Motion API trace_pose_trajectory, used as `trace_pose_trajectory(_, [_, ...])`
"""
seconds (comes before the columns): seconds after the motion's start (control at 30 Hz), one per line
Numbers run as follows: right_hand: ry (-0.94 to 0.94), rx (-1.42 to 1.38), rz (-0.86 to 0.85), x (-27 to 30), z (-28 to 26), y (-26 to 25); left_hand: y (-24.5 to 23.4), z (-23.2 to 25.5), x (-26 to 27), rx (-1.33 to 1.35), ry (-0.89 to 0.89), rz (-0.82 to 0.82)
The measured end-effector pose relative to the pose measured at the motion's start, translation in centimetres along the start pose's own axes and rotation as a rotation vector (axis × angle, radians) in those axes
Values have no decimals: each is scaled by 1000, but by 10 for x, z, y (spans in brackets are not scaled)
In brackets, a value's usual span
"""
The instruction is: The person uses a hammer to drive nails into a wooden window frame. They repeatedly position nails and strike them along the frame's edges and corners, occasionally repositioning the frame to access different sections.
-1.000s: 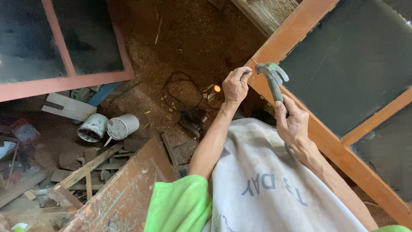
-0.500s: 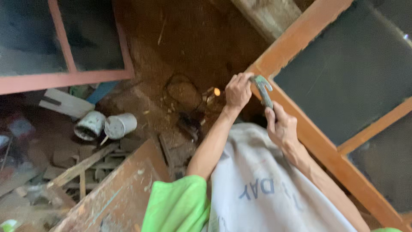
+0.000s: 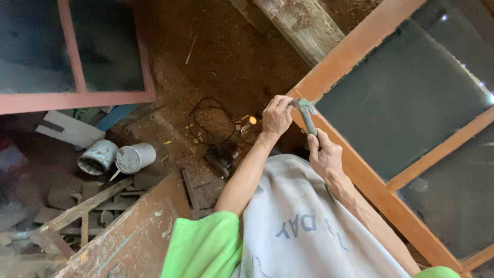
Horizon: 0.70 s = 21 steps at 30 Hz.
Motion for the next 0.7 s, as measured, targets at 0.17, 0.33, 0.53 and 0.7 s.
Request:
trace_pose_trajectory(0.17, [-54,-21,39,2,-9,-4,0,0,-1,2,18,-10])
trace_pose_trajectory(0.33, [-77,-26,62,0,-12,-9,0,0,-6,23,24,-23])
trace_pose_trajectory(0.53, [111,0,8,-2,4,-3,-2,-1,-3,46,36,-18])
trace_pose_trajectory(0.7, [-71,12,119,-31,-19,-10,-2,-4,-1,89,-10,-12])
Point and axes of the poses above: each hand's wrist, its own x-axis away from the middle knuckle, its own y-axis out of the palm, z = x × y, the point moved 10 cm from there along -x, towards the middle knuckle, and after that the axes turned 4 degrees about -z, right-handed, at the moved point
